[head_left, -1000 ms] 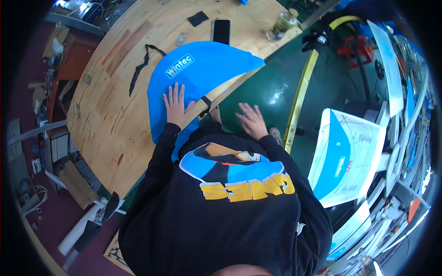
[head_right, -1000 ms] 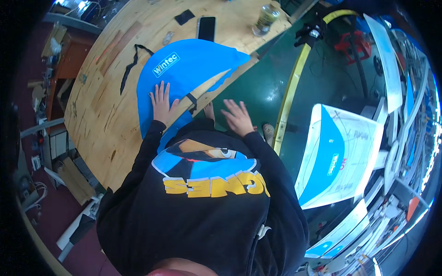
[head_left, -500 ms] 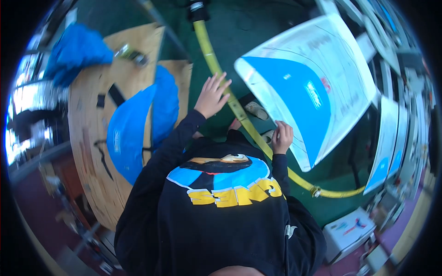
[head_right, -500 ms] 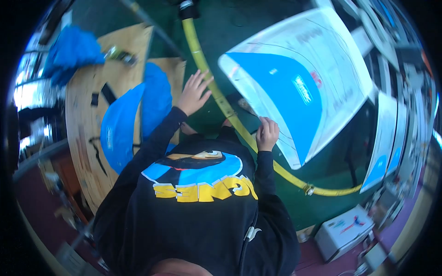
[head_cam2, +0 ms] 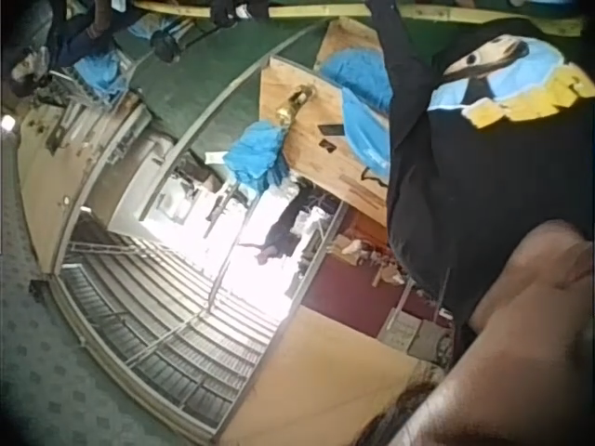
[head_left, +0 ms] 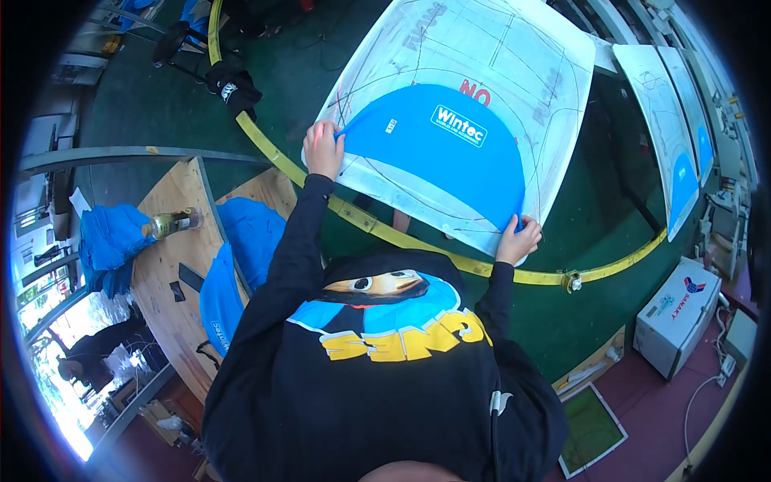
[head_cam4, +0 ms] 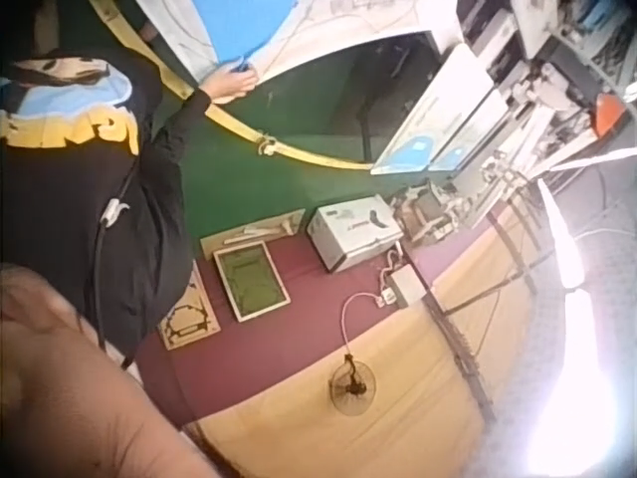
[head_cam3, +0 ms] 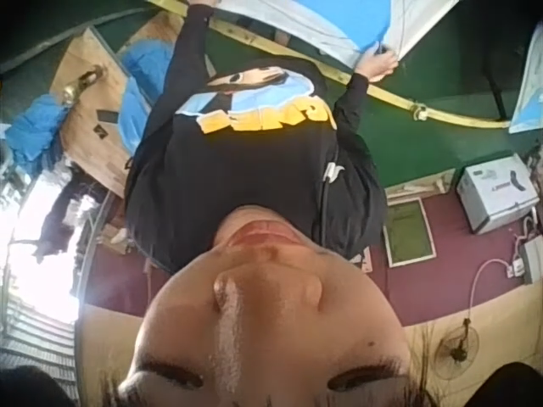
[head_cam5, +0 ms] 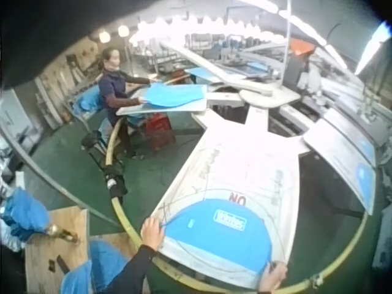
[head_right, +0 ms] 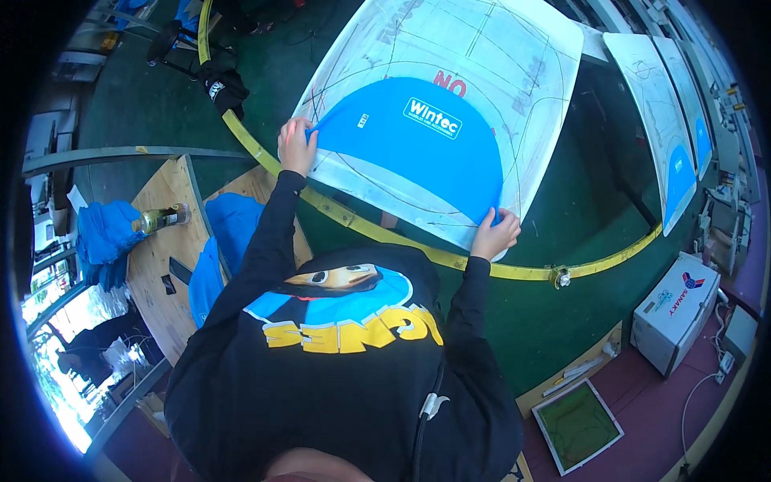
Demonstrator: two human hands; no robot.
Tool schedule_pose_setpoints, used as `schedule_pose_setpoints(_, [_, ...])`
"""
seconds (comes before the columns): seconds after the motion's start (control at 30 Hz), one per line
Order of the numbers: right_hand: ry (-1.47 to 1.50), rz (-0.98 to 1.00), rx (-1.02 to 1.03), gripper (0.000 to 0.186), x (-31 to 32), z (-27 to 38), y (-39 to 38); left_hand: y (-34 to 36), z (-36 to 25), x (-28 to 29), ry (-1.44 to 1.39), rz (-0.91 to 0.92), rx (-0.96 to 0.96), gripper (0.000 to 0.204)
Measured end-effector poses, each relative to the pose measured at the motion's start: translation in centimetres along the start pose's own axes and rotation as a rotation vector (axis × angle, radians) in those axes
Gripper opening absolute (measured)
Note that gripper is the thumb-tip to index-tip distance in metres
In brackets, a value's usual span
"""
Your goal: Aligning and moving blue fabric garment pieces on a multi-station screen printing machine.
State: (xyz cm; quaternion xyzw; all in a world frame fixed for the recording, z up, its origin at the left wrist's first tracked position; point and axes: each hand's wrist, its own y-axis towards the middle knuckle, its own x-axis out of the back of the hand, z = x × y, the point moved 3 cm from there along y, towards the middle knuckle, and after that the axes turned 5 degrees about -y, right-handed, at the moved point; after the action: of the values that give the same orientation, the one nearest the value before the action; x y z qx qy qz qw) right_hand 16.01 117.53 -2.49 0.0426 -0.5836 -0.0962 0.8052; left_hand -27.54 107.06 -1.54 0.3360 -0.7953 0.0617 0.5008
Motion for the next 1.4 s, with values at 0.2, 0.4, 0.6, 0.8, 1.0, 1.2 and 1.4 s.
schedule_pose_setpoints(0.2, [0.877,0.060,0.081,0.022,-1.3,6.7,3.0,0.3,-0.5,-0.4,-0.492,0.076,0.139,0.026])
schedule_pose_setpoints(0.4, [1.303,0.399,0.173,0.016,5.2,20.8,0.9,-0.6,-4.9,1.9,-1.244,0.148,0.276,0.032])
schedule_pose_setpoints(0.6, [1.499,0.685,0.263,0.016,9.9,26.6,-4.9,-5.9,-8.1,5.0,-1.419,0.261,0.278,0.033])
schedule_pose_setpoints(0.8, [1.600,0.973,0.223,0.018,14.4,30.1,-11.9,-14.7,-2.9,14.3,-1.545,0.078,0.376,0.038])
schedule_pose_setpoints(1.0, [1.333,1.195,0.383,0.017,12.7,31.4,-19.8,-32.5,6.3,22.2,-1.533,-0.431,0.635,0.036])
schedule_pose_setpoints(1.2, [1.139,1.600,0.259,0.015,9.9,33.5,-28.8,-49.6,7.3,27.8,-1.521,-1.062,0.803,0.039])
schedule_pose_setpoints(1.4, [1.045,1.884,0.525,0.016,9.1,43.6,-40.4,-59.9,8.9,31.9,-1.251,-1.593,0.703,0.037])
